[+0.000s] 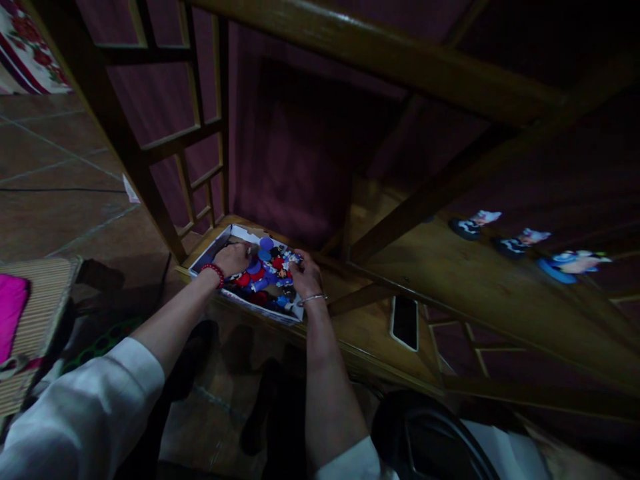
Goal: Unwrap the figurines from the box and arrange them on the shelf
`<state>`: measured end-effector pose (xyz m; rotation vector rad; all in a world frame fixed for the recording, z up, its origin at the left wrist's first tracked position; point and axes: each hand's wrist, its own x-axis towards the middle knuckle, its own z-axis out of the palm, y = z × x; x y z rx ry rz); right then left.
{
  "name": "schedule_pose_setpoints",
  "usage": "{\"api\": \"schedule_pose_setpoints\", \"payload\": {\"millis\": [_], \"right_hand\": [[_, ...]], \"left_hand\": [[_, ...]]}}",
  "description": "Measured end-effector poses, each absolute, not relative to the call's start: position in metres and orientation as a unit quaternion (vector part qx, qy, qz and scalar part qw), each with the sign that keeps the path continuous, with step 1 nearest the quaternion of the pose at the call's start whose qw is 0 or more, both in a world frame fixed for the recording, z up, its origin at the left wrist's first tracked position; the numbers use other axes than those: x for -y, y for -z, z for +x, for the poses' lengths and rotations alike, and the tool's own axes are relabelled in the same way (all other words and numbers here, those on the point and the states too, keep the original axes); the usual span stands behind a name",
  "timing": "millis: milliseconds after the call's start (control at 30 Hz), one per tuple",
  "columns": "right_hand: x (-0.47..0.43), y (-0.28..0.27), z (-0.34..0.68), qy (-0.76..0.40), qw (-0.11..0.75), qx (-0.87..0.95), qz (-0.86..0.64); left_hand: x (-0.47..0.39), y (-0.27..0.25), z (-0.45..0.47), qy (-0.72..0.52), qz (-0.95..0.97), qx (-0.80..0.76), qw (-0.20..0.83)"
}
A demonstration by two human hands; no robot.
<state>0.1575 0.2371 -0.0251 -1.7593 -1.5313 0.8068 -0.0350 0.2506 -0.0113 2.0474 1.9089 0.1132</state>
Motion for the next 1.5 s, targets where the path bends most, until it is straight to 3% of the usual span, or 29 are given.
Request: {"api": "schedule_pose_setpoints", "payload": {"millis": [133, 533, 833, 1133, 1233, 1400, 1500], "right_hand": [[-0.231, 0.017, 0.156, -0.296, 0.329, 0.578, -0.685], [-0.225, 0.008, 0.157, -0.289, 0.328, 0.569, -0.696], [-0.231, 0.02, 0.161, -0.298, 0.342, 0.579, -0.678], [-0.233, 0.028, 0.158, -0.324, 0.374, 0.584, -0.644], [-0.234, 0.028, 0.159, -0.318, 0.384, 0.578, -0.646], [-0.235, 0.025, 0.158, -0.318, 0.389, 0.571, -0.65], [-0.235, 0.023, 0.158, -0.319, 0.389, 0.571, -0.648]], "left_hand": [[-0.246, 0.008, -0.035, 0.006, 0.698, -0.705, 0.124], [-0.242, 0.021, -0.027, -0.009, 0.81, -0.566, 0.157], [-0.241, 0.02, -0.021, 0.031, 0.783, -0.597, 0.17], [-0.243, 0.024, -0.023, -0.046, 0.762, -0.622, 0.175], [-0.246, 0.017, -0.026, -0.166, 0.715, -0.612, 0.293], [-0.244, 0.006, -0.023, -0.359, 0.485, -0.488, 0.63], [-0.241, 0.004, -0.019, -0.398, 0.364, -0.446, 0.714]]}}
